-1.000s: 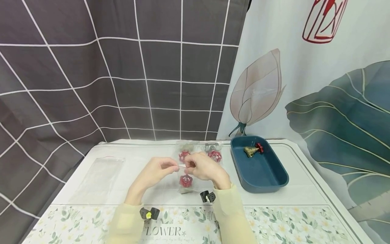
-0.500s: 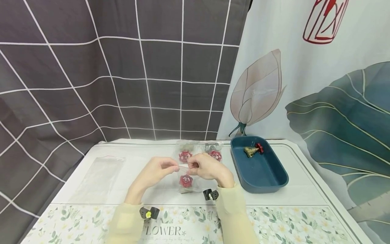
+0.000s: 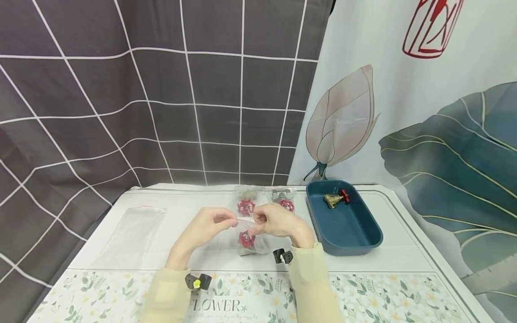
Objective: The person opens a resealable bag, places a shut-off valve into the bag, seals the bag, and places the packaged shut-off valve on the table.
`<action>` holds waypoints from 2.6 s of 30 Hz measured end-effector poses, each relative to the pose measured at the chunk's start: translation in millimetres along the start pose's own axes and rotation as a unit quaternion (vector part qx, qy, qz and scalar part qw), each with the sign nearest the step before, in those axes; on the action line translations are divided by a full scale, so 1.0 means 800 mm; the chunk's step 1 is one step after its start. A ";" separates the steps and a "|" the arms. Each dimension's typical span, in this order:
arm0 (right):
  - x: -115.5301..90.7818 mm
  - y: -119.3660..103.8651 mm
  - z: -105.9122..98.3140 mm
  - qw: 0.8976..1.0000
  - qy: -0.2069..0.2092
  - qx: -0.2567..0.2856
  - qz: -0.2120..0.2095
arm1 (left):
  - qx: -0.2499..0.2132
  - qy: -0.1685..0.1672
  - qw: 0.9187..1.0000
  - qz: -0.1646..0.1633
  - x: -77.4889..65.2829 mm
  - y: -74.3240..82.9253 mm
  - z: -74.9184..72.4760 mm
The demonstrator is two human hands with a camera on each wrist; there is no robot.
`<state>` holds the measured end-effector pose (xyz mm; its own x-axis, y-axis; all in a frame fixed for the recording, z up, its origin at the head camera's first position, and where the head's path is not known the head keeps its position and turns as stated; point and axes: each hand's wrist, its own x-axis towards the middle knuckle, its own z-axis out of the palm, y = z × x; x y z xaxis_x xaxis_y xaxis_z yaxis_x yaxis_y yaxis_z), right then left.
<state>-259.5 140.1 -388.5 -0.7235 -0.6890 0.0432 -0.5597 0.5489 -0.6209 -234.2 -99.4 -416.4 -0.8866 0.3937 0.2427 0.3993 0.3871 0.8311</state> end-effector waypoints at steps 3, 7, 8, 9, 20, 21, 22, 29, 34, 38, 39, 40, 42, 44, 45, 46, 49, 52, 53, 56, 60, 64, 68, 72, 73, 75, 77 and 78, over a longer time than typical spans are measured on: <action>-0.003 0.002 -0.002 1.000 -0.008 0.005 -0.001 | -0.001 0.000 1.000 0.000 0.000 0.000 0.000; -0.001 0.004 -0.001 1.000 -0.011 0.012 -0.019 | -0.004 -0.001 1.000 -0.002 0.000 0.000 0.000; -0.001 0.003 0.000 1.000 -0.010 0.012 -0.024 | -0.004 -0.001 1.000 -0.003 -0.001 0.000 0.000; 0.000 0.003 0.000 1.000 -0.009 0.010 -0.026 | -0.004 0.000 1.000 -0.004 -0.001 0.000 -0.001; -0.001 0.002 -0.001 1.000 -0.012 0.021 -0.004 | -0.004 0.001 1.000 -0.001 -0.001 -0.001 -0.001; -0.002 0.003 -0.002 1.000 -0.011 0.023 0.001 | -0.004 0.001 1.000 0.000 0.000 -0.001 -0.001; -0.003 0.004 -0.003 1.000 -0.010 0.024 0.007 | -0.003 0.001 1.000 0.001 0.000 0.000 -0.001; -0.009 0.010 -0.007 1.000 -0.010 0.025 0.015 | -0.002 0.003 1.000 0.003 0.000 -0.003 0.000; -0.007 0.013 -0.005 1.000 -0.003 0.011 -0.014 | -0.005 -0.001 1.000 -0.002 0.000 -0.003 -0.001; -0.006 0.012 -0.003 1.000 -0.002 0.014 -0.023 | -0.009 -0.001 1.000 0.001 0.000 -0.004 -0.001; -0.006 0.012 -0.003 1.000 -0.003 0.015 -0.022 | -0.010 -0.001 1.000 0.002 0.000 -0.004 -0.001; -0.006 0.011 -0.003 1.000 -0.005 0.016 -0.021 | -0.011 -0.001 1.000 0.000 0.000 -0.004 -0.001; -0.007 0.011 -0.003 1.000 -0.009 0.020 -0.011 | -0.012 0.000 1.000 -0.001 0.000 -0.005 -0.001; -0.008 0.010 -0.005 1.000 -0.013 0.023 0.006 | -0.011 0.000 1.000 -0.001 0.000 -0.006 -0.001; -0.008 0.009 -0.006 0.999 -0.015 0.027 0.015 | -0.009 0.000 1.000 -0.002 0.001 -0.006 -0.001; -0.009 0.009 -0.006 0.999 -0.017 0.031 0.023 | -0.009 0.001 1.000 -0.005 0.001 -0.007 -0.001; -0.010 0.009 -0.008 0.998 -0.022 0.040 0.042 | -0.009 0.003 1.000 -0.010 0.000 -0.008 -0.002; -0.010 0.010 -0.008 0.998 -0.024 0.047 0.046 | -0.011 0.004 1.000 -0.013 0.000 -0.009 -0.003; -0.011 0.011 -0.008 0.998 -0.025 0.047 0.045 | -0.012 0.004 1.000 -0.011 -0.001 -0.009 -0.003; -0.011 0.012 -0.008 0.998 -0.028 0.049 0.039 | -0.011 0.003 1.000 -0.012 -0.001 -0.009 -0.003; -0.012 0.011 -0.007 0.998 -0.027 0.043 0.029 | -0.009 0.003 1.000 -0.014 0.000 -0.009 -0.003; -0.013 0.010 -0.007 0.998 -0.027 0.038 0.031 | -0.010 0.002 1.000 -0.014 -0.001 -0.009 -0.003; -0.013 0.009 -0.007 0.997 -0.032 0.047 0.046 | -0.010 0.004 1.000 -0.016 -0.001 -0.008 -0.003; -0.013 0.011 -0.010 0.996 -0.035 0.063 0.061 | -0.007 0.008 1.000 -0.018 -0.002 -0.008 -0.003; -0.013 0.012 -0.010 0.995 -0.036 0.067 0.065 | -0.007 0.009 1.000 -0.019 -0.002 -0.008 -0.004; -0.016 0.015 -0.012 0.994 -0.036 0.075 0.070 | -0.004 0.011 1.000 -0.018 -0.003 -0.008 -0.004; -0.018 0.017 -0.013 0.994 -0.034 0.077 0.064 | -0.003 0.013 1.000 -0.023 -0.004 -0.009 -0.004; -0.019 0.018 -0.013 0.994 -0.034 0.079 0.063 | -0.003 0.013 1.000 -0.025 -0.004 -0.009 -0.005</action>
<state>-260.5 163.4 -390.0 -0.7517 -0.6532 -0.0914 -0.3926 0.5544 -0.7338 -235.2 -106.3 -421.0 -0.9112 0.3517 0.2143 0.3534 0.4003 0.8455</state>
